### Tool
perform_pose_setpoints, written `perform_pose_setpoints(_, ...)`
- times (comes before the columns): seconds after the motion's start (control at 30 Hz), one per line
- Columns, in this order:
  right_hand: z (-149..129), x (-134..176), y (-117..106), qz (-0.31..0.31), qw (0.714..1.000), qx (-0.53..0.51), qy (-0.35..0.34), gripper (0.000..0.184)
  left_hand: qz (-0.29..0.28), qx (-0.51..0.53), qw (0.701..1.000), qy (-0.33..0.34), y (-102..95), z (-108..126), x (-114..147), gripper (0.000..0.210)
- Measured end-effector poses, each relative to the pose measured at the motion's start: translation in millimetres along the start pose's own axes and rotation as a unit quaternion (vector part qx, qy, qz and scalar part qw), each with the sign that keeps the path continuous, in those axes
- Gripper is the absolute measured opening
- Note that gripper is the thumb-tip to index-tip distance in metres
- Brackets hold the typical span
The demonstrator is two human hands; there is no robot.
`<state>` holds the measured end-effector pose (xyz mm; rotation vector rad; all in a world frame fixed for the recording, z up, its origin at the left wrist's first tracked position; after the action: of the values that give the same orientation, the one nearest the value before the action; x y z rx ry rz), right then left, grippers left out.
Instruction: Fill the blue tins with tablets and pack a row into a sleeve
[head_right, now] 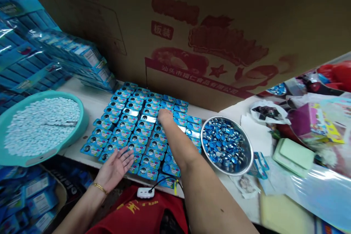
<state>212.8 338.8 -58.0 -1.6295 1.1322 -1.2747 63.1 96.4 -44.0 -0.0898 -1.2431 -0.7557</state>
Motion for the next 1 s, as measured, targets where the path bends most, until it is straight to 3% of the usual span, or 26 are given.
perform_pose_setpoints(0.1, 14, 32, -16, 0.058, 0.998, -0.018, 0.0, 0.042, -0.008, -0.048, 0.999, -0.019, -0.9, -3, 2, 0.028)
perform_pose_setpoints(0.17, 45, 62, -32, 0.11, 0.993, -0.036, 0.001, 0.036, -0.014, -0.082, 0.996, -0.014, -1.1, -2, 2, 0.026)
perform_pose_setpoints(0.27, 133, 117, -56, 0.207, 0.975, -0.035, 0.07, 0.037, -0.014, -0.114, 0.993, 0.004, -2.5, 1, 0, 0.024)
perform_pose_setpoints(0.3, 171, 136, -61, 0.262, 0.953, -0.034, 0.151, 0.04, -0.009, -0.117, 0.993, 0.009, -3.2, 1, 1, 0.023)
perform_pose_setpoints(0.33, 209, 152, -59, 0.275, 0.931, -0.033, 0.237, 0.045, -0.002, -0.116, 0.993, 0.012, -3.6, -1, 3, 0.022)
perform_pose_setpoints(0.37, 242, 163, -50, 0.242, 0.921, -0.037, 0.303, 0.054, 0.006, -0.113, 0.994, 0.013, -3.2, -4, 6, 0.022)
perform_pose_setpoints(0.43, 288, 169, -18, 0.12, 0.92, -0.046, 0.371, 0.076, 0.021, -0.103, 0.994, 0.01, 1.2, -16, 15, 0.021)
perform_pose_setpoints(0.47, 301, 167, -2, 0.082, 0.923, -0.031, 0.376, 0.084, 0.026, -0.099, 0.995, 0.007, 5.6, -24, 20, 0.021)
perform_pose_setpoints(0.53, 310, 158, 23, 0.081, 0.932, -0.001, 0.354, 0.086, 0.023, -0.088, 0.996, -0.002, 17.8, -41, 29, 0.022)
perform_pose_setpoints(0.63, 309, 148, 42, 0.123, 0.949, 0.002, 0.291, 0.062, 0.003, -0.081, 0.997, -0.005, 36.6, -65, 39, 0.025)
perform_pose_setpoints(0.73, 320, 150, 42, 0.136, 0.949, -0.117, 0.258, 0.038, -0.004, -0.082, 0.997, 0.002, 48.1, -83, 46, 0.026)
perform_pose_setpoints(0.8, 337, 158, 34, 0.171, 0.908, -0.259, 0.281, 0.034, -0.009, -0.084, 0.996, 0.004, 53.7, -94, 50, 0.028)
perform_pose_setpoints(0.9, 358, 176, 17, 0.247, 0.784, -0.463, 0.331, 0.043, -0.027, -0.078, 0.997, -0.003, 65.4, -110, 53, 0.029)
perform_pose_setpoints(0.97, 353, 185, 3, 0.266, 0.723, -0.549, 0.324, 0.048, -0.052, -0.067, 0.996, -0.025, 79.5, -123, 53, 0.031)
perform_pose_setpoints(1.0, 343, 187, -6, 0.264, 0.712, -0.575, 0.305, 0.049, -0.068, -0.06, 0.995, -0.041, 89.0, -130, 52, 0.032)
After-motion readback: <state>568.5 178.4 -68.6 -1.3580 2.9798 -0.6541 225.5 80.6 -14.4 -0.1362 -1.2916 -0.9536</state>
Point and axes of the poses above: each hand's wrist, its own x-axis away from the middle knuckle, its own y-axis out of the palm, z = x × y, the point moved 4 cm from there along -x, towards the middle knuckle, and after that the axes turned 14 degrees about z, right-handed, at the moved point
